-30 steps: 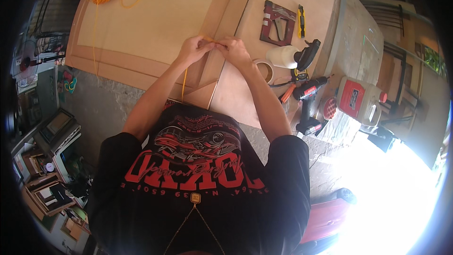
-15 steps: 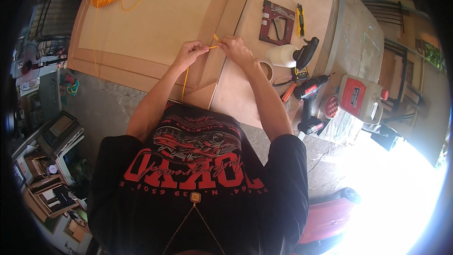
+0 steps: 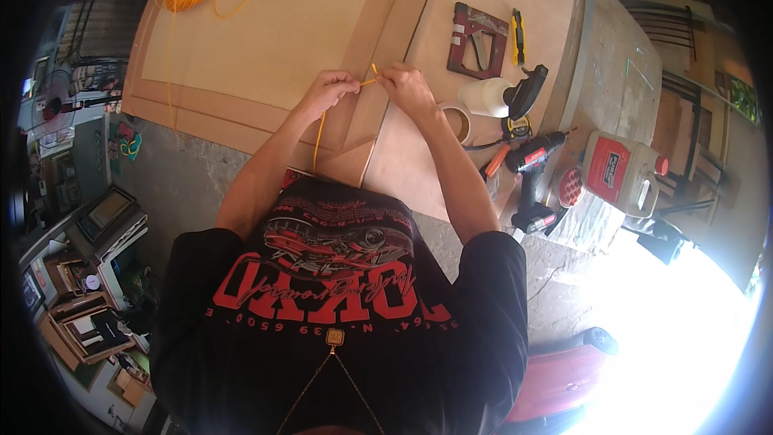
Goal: The person assembles a wooden picture frame by applying tape to the edges, measuring with a tape measure, drilling screws into the frame, and threading yellow rope through the drilled holes. The person handles the frame, tape, drill, screws, and rope throughout the process.
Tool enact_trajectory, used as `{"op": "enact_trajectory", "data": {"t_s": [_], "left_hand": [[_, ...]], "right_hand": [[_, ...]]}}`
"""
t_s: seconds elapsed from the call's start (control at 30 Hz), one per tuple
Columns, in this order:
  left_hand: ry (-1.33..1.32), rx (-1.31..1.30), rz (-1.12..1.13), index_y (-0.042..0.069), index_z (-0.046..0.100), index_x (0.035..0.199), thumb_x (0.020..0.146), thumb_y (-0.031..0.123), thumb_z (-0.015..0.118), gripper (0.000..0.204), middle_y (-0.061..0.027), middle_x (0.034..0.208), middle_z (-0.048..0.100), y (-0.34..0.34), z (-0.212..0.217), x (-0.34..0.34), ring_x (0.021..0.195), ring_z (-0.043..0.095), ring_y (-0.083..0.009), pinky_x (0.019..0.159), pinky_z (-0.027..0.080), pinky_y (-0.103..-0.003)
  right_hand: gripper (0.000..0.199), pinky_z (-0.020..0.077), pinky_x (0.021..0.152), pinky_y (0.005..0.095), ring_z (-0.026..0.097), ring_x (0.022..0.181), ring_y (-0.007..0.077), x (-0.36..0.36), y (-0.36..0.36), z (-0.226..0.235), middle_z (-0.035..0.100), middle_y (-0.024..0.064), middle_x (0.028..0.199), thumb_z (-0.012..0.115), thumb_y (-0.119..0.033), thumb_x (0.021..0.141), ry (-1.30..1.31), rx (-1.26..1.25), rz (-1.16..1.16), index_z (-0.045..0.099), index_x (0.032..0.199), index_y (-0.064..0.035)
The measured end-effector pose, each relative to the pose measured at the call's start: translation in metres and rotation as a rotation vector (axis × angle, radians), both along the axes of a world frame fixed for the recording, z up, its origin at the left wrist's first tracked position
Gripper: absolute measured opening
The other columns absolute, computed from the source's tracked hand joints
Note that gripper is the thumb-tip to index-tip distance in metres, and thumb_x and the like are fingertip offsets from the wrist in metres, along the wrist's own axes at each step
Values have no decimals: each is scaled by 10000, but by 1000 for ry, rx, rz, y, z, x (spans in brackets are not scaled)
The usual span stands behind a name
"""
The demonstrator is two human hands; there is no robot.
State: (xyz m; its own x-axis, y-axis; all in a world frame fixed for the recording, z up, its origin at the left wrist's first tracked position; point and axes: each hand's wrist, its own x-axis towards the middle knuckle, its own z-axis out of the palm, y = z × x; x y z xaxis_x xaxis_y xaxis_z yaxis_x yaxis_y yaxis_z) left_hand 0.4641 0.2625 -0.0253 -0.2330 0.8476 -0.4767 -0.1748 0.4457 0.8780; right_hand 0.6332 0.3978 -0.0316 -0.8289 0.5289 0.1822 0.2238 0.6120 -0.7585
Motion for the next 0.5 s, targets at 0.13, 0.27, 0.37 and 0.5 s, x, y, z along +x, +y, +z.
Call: {"op": "enact_trajectory", "data": {"t_s": [0.13, 0.27, 0.37, 0.5], "left_hand": [[-133, -14, 56, 45, 653, 793, 890, 140, 643, 136, 70, 599, 478, -2, -5, -4, 478, 324, -1, 420, 197, -197], [-154, -30, -23, 45, 632, 792, 910, 193, 622, 189, 60, 588, 464, -2, 1, -10, 468, 325, -13, 413, 203, -208], [-210, -273, -67, 44, 622, 816, 925, 268, 579, 253, 46, 582, 457, 4, 15, -14, 461, 334, -33, 407, 216, -229], [-53, -415, -184, 51, 640, 872, 917, 311, 544, 280, 19, 591, 487, 24, 21, -8, 475, 398, -80, 416, 279, -247]], "right_hand": [[117, 518, 648, 399, 644, 734, 330, 3, -3, 1, 656, 132, 816, 690, -130, 829, 46, 1, 24, 709, 852, -17], [111, 522, 650, 397, 647, 733, 323, 0, -5, -1, 661, 123, 818, 685, -127, 831, 36, 14, -3, 709, 854, -21], [122, 523, 652, 401, 646, 730, 325, -3, -5, -4, 660, 126, 816, 687, -133, 829, 54, 15, -12, 705, 856, -14], [138, 517, 654, 408, 641, 737, 340, -5, -3, -7, 656, 139, 827, 691, -138, 826, 44, -13, -20, 699, 850, -2]]}}
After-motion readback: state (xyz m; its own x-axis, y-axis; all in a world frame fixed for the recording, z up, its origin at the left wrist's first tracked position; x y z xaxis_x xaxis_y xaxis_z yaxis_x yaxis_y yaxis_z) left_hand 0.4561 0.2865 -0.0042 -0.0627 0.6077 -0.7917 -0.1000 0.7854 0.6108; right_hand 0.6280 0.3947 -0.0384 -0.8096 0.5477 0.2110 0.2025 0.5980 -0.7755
